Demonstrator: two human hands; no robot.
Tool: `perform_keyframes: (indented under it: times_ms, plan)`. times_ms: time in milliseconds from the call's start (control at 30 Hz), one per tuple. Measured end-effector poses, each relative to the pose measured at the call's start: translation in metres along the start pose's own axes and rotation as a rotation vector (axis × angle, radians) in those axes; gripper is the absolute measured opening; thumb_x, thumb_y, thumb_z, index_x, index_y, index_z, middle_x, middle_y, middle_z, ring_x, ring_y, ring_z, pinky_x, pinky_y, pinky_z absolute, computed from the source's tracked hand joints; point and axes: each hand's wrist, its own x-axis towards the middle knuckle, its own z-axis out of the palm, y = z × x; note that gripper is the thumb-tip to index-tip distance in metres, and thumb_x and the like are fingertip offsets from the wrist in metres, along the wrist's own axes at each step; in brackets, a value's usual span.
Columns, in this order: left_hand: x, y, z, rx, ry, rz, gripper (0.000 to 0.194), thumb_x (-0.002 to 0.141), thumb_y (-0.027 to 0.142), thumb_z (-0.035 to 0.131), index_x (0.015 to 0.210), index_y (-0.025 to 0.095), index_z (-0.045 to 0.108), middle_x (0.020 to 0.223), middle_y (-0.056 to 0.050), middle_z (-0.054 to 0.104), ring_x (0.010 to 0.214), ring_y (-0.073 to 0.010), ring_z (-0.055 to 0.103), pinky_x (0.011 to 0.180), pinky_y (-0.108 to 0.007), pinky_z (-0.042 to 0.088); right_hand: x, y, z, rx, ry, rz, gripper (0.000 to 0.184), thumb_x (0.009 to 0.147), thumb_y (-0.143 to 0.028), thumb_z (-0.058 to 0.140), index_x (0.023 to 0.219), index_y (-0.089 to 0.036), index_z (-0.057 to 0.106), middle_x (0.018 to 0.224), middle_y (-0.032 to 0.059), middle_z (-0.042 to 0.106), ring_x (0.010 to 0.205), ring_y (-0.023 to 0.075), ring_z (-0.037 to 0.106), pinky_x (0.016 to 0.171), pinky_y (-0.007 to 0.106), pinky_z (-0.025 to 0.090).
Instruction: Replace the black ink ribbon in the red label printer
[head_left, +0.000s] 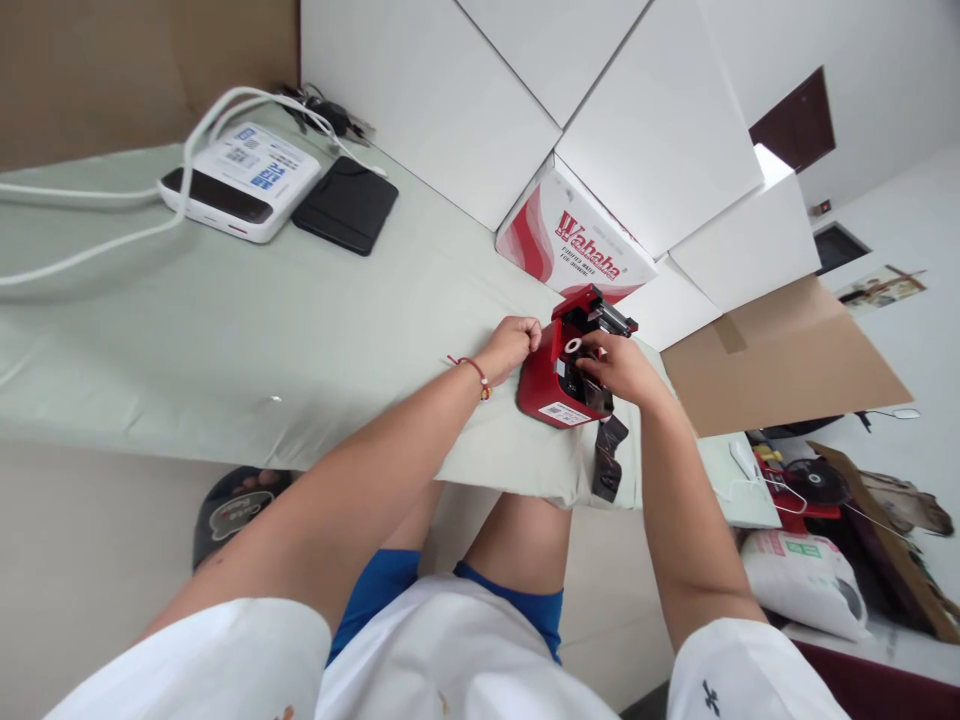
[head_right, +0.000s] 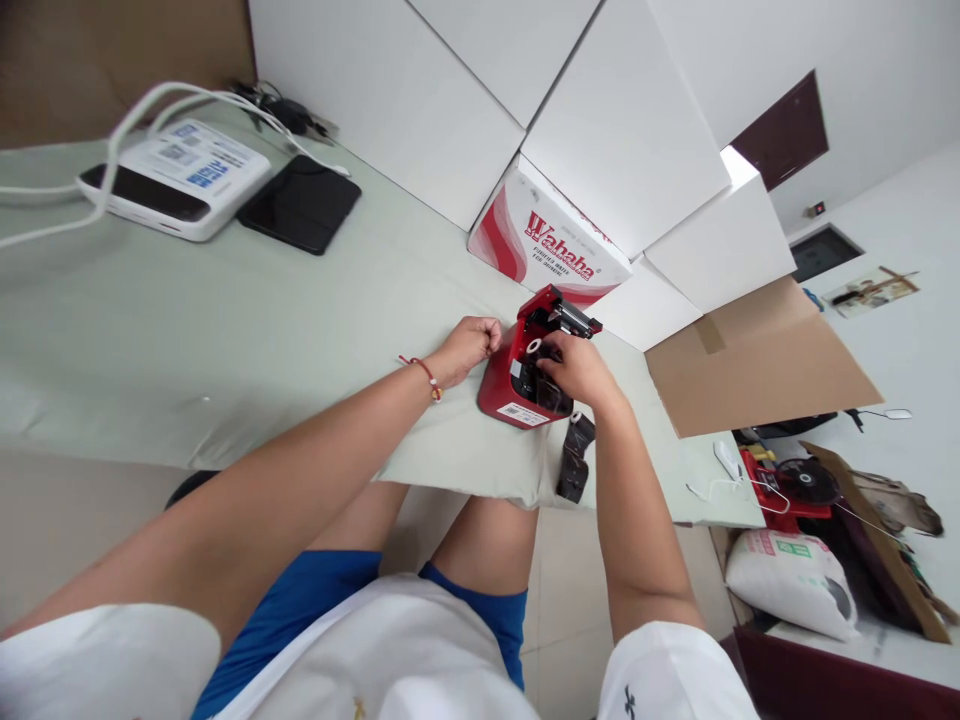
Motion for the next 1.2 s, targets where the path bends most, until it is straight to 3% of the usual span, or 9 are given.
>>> perform_keyframes:
  times_ms: [100, 167, 300, 467, 633, 767, 967, 1067, 1200]
  plan:
    - [0.0, 0.0, 0.0, 0.01, -0.03, 0.001, 0.014, 0.057, 0.009, 0.05, 0.05, 0.02, 0.044, 0.051, 0.004, 0.038, 0.055, -0.0098, 0.029, 0.06, -0.028, 0.023, -0.041, 0.018, -0.035, 0.257, 0.08, 0.003, 0.038, 0.091, -0.045, 0.074, 0.121, -0.023, 0.08, 0.116, 0.0082, 0.081, 0.081, 0.0192, 0.071, 0.078, 0.036, 0.058]
    - [0.001, -0.001, 0.0, 0.014, -0.048, -0.002, 0.016, 0.057, 0.01, 0.049, 0.049, 0.021, 0.041, 0.049, 0.005, 0.035, 0.054, -0.0095, 0.026, 0.059, -0.028, 0.02, -0.069, 0.037, -0.058, 0.351, 0.103, 0.093, 0.048, 0.092, -0.055, 0.074, 0.128, -0.023, 0.08, 0.104, 0.0079, 0.08, 0.072, 0.0174, 0.064, 0.067, 0.033, 0.053]
    - [0.003, -0.003, 0.0, 0.028, -0.075, 0.0, 0.016, 0.056, 0.011, 0.048, 0.047, 0.021, 0.04, 0.047, 0.005, 0.033, 0.053, -0.0092, 0.025, 0.058, -0.028, 0.018, -0.102, 0.074, -0.077, 0.409, -0.071, 0.279, 0.056, 0.087, -0.06, 0.08, 0.127, -0.02, 0.08, 0.086, 0.0048, 0.075, 0.06, 0.0126, 0.049, 0.057, 0.029, 0.041]
    - [0.003, -0.003, -0.002, 0.064, -0.101, 0.004, 0.014, 0.055, 0.011, 0.047, 0.046, 0.021, 0.041, 0.046, 0.004, 0.035, 0.051, -0.0092, 0.026, 0.057, -0.028, 0.018, -0.096, 0.089, -0.03, 0.352, -0.317, 0.302, 0.047, 0.079, -0.056, 0.082, 0.106, -0.017, 0.083, 0.081, 0.0029, 0.073, 0.064, 0.0124, 0.049, 0.061, 0.029, 0.042]
    - [0.001, -0.003, -0.005, 0.094, -0.105, 0.012, 0.012, 0.052, 0.013, 0.046, 0.044, 0.021, 0.041, 0.044, 0.003, 0.038, 0.05, -0.009, 0.028, 0.056, -0.028, 0.018, -0.083, 0.098, 0.027, 0.322, -0.221, 0.321, 0.054, 0.086, -0.051, 0.07, 0.125, -0.015, 0.081, 0.085, 0.0037, 0.075, 0.07, 0.0158, 0.058, 0.07, 0.031, 0.05]
    - [0.001, -0.002, -0.005, 0.107, -0.1, 0.02, 0.008, 0.048, 0.014, 0.044, 0.044, 0.021, 0.043, 0.044, 0.003, 0.039, 0.049, -0.0087, 0.029, 0.056, -0.029, 0.018, -0.087, 0.119, 0.039, 0.191, -0.054, 0.405, 0.06, 0.085, -0.03, 0.066, 0.142, -0.012, 0.074, 0.095, 0.0093, 0.078, 0.079, 0.0193, 0.064, 0.082, 0.035, 0.053]
    - [0.001, -0.001, -0.005, 0.124, -0.081, 0.023, 0.007, 0.046, 0.015, 0.043, 0.044, 0.02, 0.045, 0.044, 0.004, 0.041, 0.051, -0.0094, 0.031, 0.057, -0.028, 0.02, -0.088, 0.124, 0.049, 0.119, -0.108, 0.386, 0.048, 0.082, -0.018, 0.066, 0.127, -0.016, 0.081, 0.123, 0.0135, 0.082, 0.098, 0.0237, 0.072, 0.099, 0.038, 0.055]
    - [0.001, -0.001, -0.005, 0.139, -0.071, 0.02, 0.007, 0.047, 0.015, 0.043, 0.044, 0.02, 0.046, 0.045, 0.004, 0.041, 0.051, -0.0095, 0.032, 0.058, -0.029, 0.021, -0.095, 0.116, 0.031, 0.138, -0.196, 0.34, 0.039, 0.08, -0.02, 0.07, 0.116, -0.018, 0.084, 0.117, 0.0111, 0.083, 0.098, 0.024, 0.072, 0.097, 0.037, 0.055]
    - [0.001, -0.001, -0.004, 0.154, -0.061, 0.015, 0.007, 0.047, 0.015, 0.043, 0.044, 0.02, 0.046, 0.045, 0.003, 0.041, 0.052, -0.0096, 0.033, 0.059, -0.029, 0.021, -0.114, 0.099, -0.036, 0.194, -0.437, 0.199, 0.04, 0.086, -0.043, 0.078, 0.12, -0.023, 0.086, 0.077, 0.0004, 0.073, 0.068, 0.0171, 0.059, 0.069, 0.031, 0.051]
